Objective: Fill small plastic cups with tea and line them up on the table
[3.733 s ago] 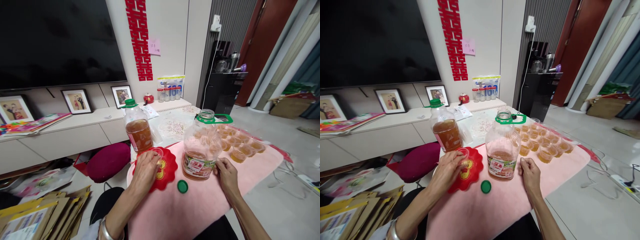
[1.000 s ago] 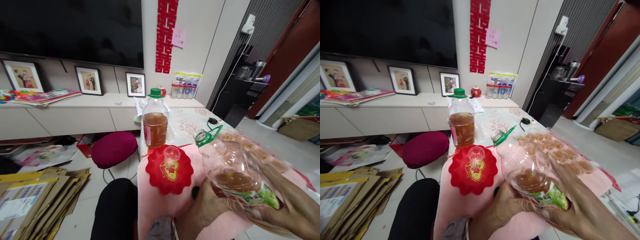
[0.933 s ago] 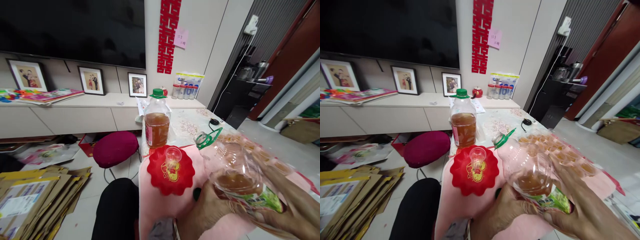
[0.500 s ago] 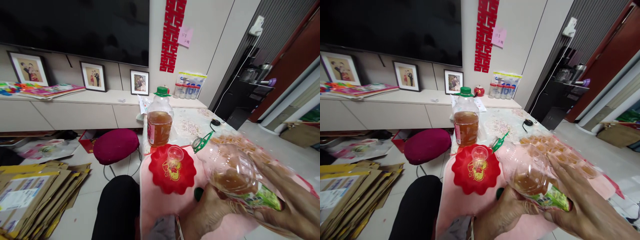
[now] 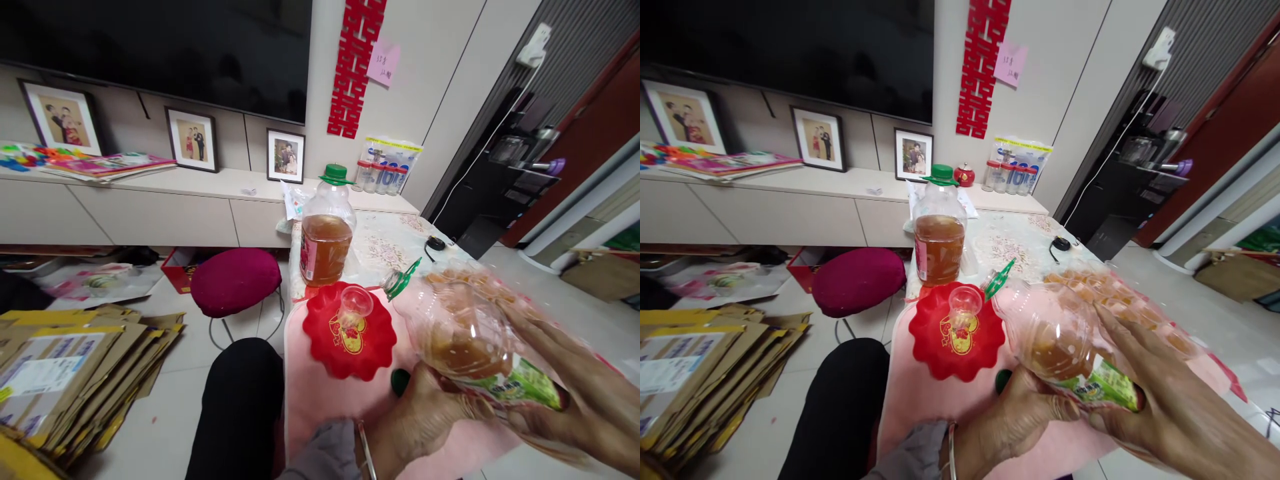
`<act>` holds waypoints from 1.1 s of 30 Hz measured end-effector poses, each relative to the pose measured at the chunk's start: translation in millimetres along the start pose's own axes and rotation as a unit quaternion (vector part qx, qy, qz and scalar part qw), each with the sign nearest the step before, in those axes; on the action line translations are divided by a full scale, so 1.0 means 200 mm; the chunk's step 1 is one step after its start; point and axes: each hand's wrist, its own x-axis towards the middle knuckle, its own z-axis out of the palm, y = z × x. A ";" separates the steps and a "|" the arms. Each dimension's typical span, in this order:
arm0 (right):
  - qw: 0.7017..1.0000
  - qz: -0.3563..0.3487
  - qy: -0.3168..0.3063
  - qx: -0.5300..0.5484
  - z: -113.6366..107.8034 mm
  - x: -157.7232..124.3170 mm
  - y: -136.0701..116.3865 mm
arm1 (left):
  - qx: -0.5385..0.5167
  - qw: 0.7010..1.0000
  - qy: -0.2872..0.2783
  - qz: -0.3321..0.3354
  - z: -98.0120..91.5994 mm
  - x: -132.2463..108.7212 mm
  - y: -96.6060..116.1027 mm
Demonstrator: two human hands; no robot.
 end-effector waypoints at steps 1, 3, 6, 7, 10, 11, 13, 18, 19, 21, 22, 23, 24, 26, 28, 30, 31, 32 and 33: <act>1.000 -0.017 0.006 -0.015 -0.02 0.02 -0.02 | -0.008 1.000 0.000 -0.001 0.00 0.00 0.00; 0.998 -0.057 0.017 -0.037 -0.06 0.07 -0.05 | -0.029 1.000 -0.005 0.001 0.01 0.00 0.00; 0.995 -0.085 0.017 -0.044 -0.09 0.12 -0.07 | -0.065 0.998 -0.010 0.003 0.02 0.00 0.01; 0.995 -0.086 0.015 -0.044 -0.09 0.12 -0.06 | -0.074 0.997 -0.008 0.001 0.02 0.00 0.01; 0.996 -0.076 0.003 -0.041 -0.06 0.10 -0.03 | -0.085 0.996 -0.001 0.003 0.02 0.00 0.01; 0.997 -0.070 -0.001 -0.037 -0.05 0.09 -0.01 | -0.086 0.996 -0.004 0.007 0.02 0.00 0.00; 0.998 -0.057 -0.012 -0.025 -0.03 0.06 0.01 | -0.087 0.996 -0.009 0.013 0.01 0.00 0.00; 0.999 -0.018 -0.046 -0.006 0.01 0.03 0.06 | -0.096 0.995 -0.001 0.001 0.01 0.00 -0.01; 0.999 -0.014 -0.050 -0.008 0.02 0.02 0.07 | -0.097 0.995 -0.005 -0.002 0.01 0.00 0.00; 0.999 -0.015 -0.046 -0.018 0.02 0.02 0.08 | -0.097 0.995 -0.013 -0.001 0.01 0.00 0.00; 0.999 -0.018 -0.043 -0.022 0.02 0.02 0.08 | -0.097 0.995 -0.014 0.002 0.01 0.00 0.00; 0.999 -0.024 -0.039 -0.024 0.02 0.02 0.08 | -0.097 0.995 -0.013 0.005 0.01 0.00 -0.01; 0.999 -0.029 -0.036 -0.026 0.02 0.03 0.08 | -0.097 0.995 -0.011 0.006 0.01 0.00 -0.01; 0.998 -0.036 -0.042 -0.019 0.01 0.04 0.08 | -0.097 0.995 -0.007 0.000 0.01 0.01 -0.01; 0.998 -0.038 -0.048 -0.005 -0.01 0.06 0.07 | -0.097 0.995 -0.001 -0.005 0.01 0.01 -0.02; 0.998 -0.036 -0.053 0.008 -0.01 0.07 0.06 | -0.096 0.995 -0.004 -0.004 0.00 0.01 -0.02; 0.998 -0.035 -0.052 0.008 -0.01 0.07 0.06 | -0.096 0.995 -0.008 -0.002 0.00 0.01 -0.02; 0.998 -0.035 -0.050 0.004 -0.01 0.08 0.06 | -0.095 0.995 -0.014 -0.001 0.00 0.01 -0.02; 0.998 -0.037 -0.049 -0.001 -0.01 0.08 0.06 | -0.096 0.995 -0.018 0.002 0.00 0.01 -0.02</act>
